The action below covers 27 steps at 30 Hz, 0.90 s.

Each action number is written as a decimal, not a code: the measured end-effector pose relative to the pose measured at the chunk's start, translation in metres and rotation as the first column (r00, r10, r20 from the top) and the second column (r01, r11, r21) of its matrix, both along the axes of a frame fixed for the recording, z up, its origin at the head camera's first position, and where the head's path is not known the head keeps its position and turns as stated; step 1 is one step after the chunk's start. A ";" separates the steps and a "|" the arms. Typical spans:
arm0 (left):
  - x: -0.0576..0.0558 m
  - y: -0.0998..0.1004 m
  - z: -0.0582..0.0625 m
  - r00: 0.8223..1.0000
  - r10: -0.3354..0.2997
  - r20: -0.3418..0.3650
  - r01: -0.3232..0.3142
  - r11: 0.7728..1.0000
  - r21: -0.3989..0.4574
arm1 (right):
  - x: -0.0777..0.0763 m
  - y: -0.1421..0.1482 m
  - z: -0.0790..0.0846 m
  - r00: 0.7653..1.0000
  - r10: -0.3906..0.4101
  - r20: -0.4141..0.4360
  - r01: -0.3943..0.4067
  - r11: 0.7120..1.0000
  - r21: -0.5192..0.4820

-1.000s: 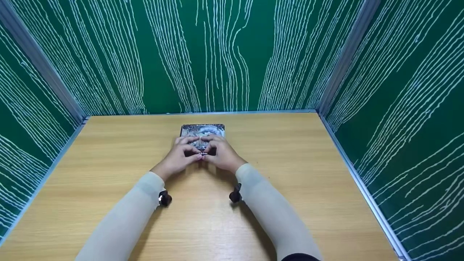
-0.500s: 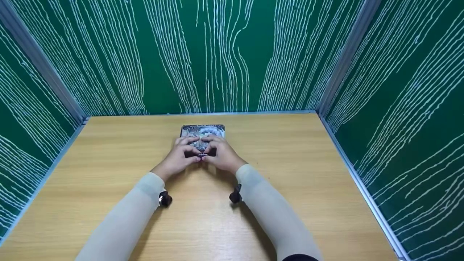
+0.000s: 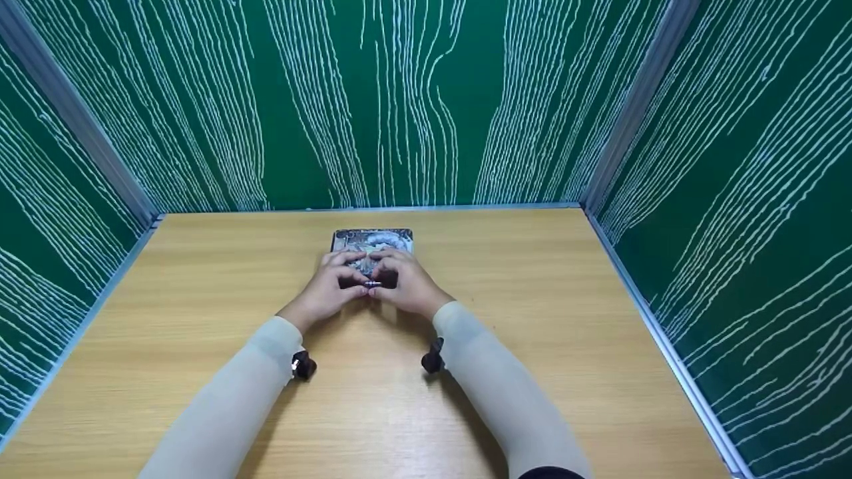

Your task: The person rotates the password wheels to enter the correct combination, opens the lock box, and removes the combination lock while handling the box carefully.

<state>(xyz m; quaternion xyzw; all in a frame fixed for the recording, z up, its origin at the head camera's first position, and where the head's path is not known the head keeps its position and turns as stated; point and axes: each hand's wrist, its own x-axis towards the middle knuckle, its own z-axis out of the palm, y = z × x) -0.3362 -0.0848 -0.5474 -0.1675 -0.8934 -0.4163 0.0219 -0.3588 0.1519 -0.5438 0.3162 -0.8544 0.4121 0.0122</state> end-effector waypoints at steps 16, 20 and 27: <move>0.000 0.000 0.001 1.000 -0.003 -0.013 0.002 1.000 -0.018 | 0.000 -0.002 -0.004 1.000 -0.019 0.006 0.019 1.000 -0.019; 0.000 0.000 0.000 1.000 0.003 -0.010 -0.003 1.000 -0.025 | 0.000 -0.002 -0.003 1.000 -0.014 0.002 0.014 1.000 -0.018; 0.001 0.000 0.001 1.000 -0.006 -0.018 0.006 1.000 -0.010 | 0.000 -0.003 -0.003 1.000 -0.003 -0.022 0.002 1.000 -0.007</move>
